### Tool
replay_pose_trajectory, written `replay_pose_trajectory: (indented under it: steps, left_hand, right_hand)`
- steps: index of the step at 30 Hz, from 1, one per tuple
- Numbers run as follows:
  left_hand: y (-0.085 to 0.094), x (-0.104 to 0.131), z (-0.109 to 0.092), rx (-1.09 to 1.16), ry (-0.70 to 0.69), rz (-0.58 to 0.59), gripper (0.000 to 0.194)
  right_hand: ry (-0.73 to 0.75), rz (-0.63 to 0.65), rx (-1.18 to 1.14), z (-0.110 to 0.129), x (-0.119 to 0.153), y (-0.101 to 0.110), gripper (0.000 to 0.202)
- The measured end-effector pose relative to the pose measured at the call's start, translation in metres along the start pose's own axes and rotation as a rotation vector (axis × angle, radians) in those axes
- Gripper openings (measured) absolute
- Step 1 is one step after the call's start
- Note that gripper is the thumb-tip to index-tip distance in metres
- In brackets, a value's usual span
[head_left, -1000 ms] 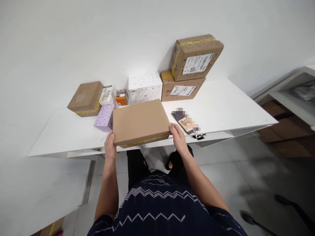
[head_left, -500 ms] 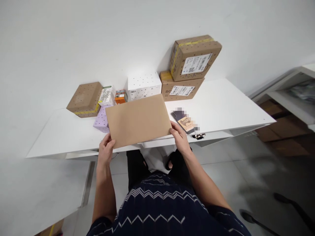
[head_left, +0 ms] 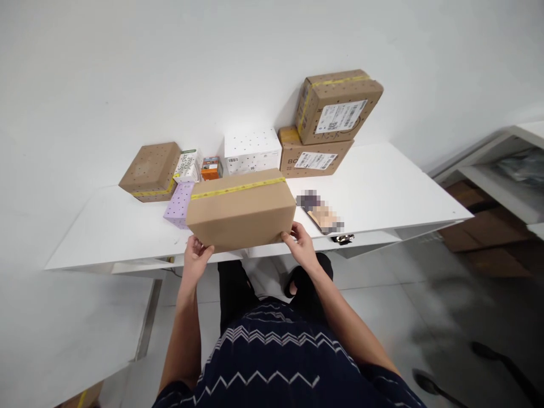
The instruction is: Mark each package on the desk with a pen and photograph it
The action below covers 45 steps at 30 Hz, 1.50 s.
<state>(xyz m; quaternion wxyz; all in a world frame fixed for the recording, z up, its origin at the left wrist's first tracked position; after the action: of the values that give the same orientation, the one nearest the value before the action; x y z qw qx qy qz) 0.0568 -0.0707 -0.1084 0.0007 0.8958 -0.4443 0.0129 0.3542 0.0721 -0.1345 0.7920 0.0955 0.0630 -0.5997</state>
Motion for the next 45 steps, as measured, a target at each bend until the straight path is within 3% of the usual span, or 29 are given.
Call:
replay_pose_trajectory:
  steps: [6,11,14,16,18,20,22,27,30,32,36,39,42,45]
  left_hand:
    - [-0.012,-0.002,0.014,-0.031,-0.006,-0.024,0.048]
    - [-0.012,-0.006,0.018,-0.042,-0.008,-0.033,0.048]
    - [-0.002,-0.002,0.002,-0.072,-0.147,-0.263,0.044]
    - [0.002,0.007,-0.022,-0.129,-0.346,-0.467,0.039]
    - [-0.003,0.017,-0.052,-0.203,-0.551,-0.547,0.032]
    - [-0.018,0.022,-0.081,-0.255,-0.669,-0.482,0.023]
    - [-0.038,0.02,-0.105,-0.286,-0.682,-0.334,0.016]
    - [-0.101,0.003,-0.139,-0.478,-0.714,0.001,0.021]
    - [-0.133,-0.007,-0.144,-0.732,-0.78,0.077,0.027]
    - [-0.149,-0.012,-0.142,-0.898,-0.801,0.098,0.034]
    - [-0.166,-0.015,-0.131,-1.177,-0.822,0.117,0.043]
    - [-0.169,-0.014,-0.128,-1.257,-0.828,0.105,0.042]
    - [-0.169,-0.013,-0.128,-1.275,-0.827,0.103,0.041]
    - [-0.17,-0.013,-0.129,-1.287,-0.818,0.11,0.04]
  right_hand:
    - [0.03,-0.023,0.193,-0.011,-0.005,-0.002,0.045]
    - [0.062,-0.003,0.3,-0.015,-0.014,0.005,0.043]
    - [0.018,-0.035,0.397,-0.021,-0.024,0.016,0.047]
    - [-0.026,-0.023,0.55,-0.024,-0.035,0.021,0.048]
    - [-0.078,0.045,0.746,-0.024,-0.048,0.023,0.047]
    - [-0.13,0.129,0.916,-0.022,-0.06,0.02,0.044]
    - [-0.171,0.209,1.011,-0.018,-0.069,0.014,0.039]
    - [-0.209,0.328,1.045,-0.013,-0.079,0.002,0.027]
    - [-0.236,0.266,0.996,-0.011,-0.081,0.013,0.02]
    - [-0.25,0.121,0.881,-0.007,-0.081,0.029,0.013]
    - [-0.172,-0.246,0.317,0.02,-0.079,0.067,0.015]
    - [-0.002,-0.396,-0.118,0.06,-0.082,0.078,0.02]
    - [0.208,-0.334,-0.34,0.108,-0.094,0.065,0.017]
    - [0.297,-0.152,-0.38,0.141,-0.112,0.034,0.011]
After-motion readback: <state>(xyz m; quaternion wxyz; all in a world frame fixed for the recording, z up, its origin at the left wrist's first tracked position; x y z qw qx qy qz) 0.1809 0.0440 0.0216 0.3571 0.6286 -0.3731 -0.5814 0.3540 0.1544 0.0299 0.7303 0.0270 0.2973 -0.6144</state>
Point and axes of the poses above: each hand's wrist, its own x-axis away from the middle knuckle, its own y-axis out of the back of the hand, z = x × y, the point moved 4 cm from there along -x, towards the middle knuckle, and after that the axes turned 6 degrees about y, right-handed, at the moved point
